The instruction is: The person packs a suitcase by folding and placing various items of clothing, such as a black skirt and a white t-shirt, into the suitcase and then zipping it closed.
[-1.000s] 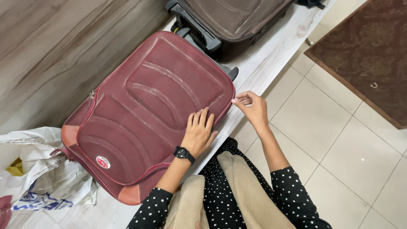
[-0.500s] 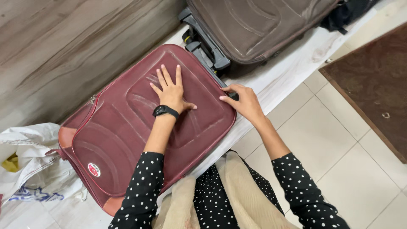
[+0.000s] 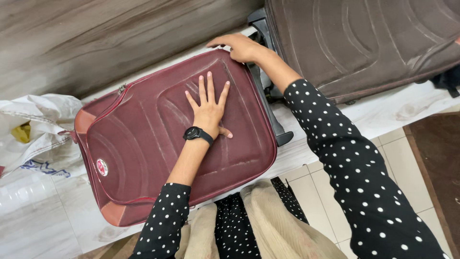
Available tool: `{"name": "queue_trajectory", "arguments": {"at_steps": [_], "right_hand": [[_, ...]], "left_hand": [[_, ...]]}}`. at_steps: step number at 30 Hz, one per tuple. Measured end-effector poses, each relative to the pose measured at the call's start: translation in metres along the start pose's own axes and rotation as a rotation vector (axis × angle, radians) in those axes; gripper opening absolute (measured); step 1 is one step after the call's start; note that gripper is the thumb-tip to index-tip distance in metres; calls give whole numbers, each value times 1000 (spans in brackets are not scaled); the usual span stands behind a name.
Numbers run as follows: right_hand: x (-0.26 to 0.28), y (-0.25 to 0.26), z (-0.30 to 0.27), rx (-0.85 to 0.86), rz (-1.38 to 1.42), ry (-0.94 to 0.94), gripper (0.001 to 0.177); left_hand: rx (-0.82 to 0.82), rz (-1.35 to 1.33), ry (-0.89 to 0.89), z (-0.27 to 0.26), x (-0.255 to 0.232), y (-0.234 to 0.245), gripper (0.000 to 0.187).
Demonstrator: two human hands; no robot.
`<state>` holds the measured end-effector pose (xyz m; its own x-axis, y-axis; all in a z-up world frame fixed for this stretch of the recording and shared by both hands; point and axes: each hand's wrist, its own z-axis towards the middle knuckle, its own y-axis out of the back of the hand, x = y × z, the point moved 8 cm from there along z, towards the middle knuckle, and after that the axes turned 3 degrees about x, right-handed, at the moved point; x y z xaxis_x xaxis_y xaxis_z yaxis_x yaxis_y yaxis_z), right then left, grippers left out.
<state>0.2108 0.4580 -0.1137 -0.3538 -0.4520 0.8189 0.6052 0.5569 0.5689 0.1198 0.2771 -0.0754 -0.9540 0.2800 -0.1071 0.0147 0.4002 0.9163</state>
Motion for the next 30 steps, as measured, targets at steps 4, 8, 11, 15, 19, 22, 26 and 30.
{"name": "queue_trajectory", "arguments": {"at_steps": [4, 8, 11, 15, 19, 22, 26, 30], "right_hand": [[-31, -17, 39, 359, 3, -2, 68], [-46, -3, 43, 427, -233, -130, 39], [-36, 14, 34, 258, -240, -121, 20], [1, 24, 13, 9, -460, 156, 15], [9, 23, 0, -46, -529, 187, 11], [16, 26, -7, -71, -624, 262, 8], [24, 37, -33, -70, -681, 306, 8], [39, 43, -68, -62, -679, 268, 9]], "left_hand": [[26, 21, 37, 2, -1, 0, 163], [42, 26, 66, 2, -1, -2, 163], [30, 34, 69, 2, -2, 0, 162], [53, 42, 87, 3, -3, 1, 162], [66, 37, 102, 2, -4, 3, 161], [72, 4, 103, 1, -3, 7, 161], [81, -14, 106, -2, -4, 9, 160], [76, -22, 99, -3, -4, 10, 161]]}}
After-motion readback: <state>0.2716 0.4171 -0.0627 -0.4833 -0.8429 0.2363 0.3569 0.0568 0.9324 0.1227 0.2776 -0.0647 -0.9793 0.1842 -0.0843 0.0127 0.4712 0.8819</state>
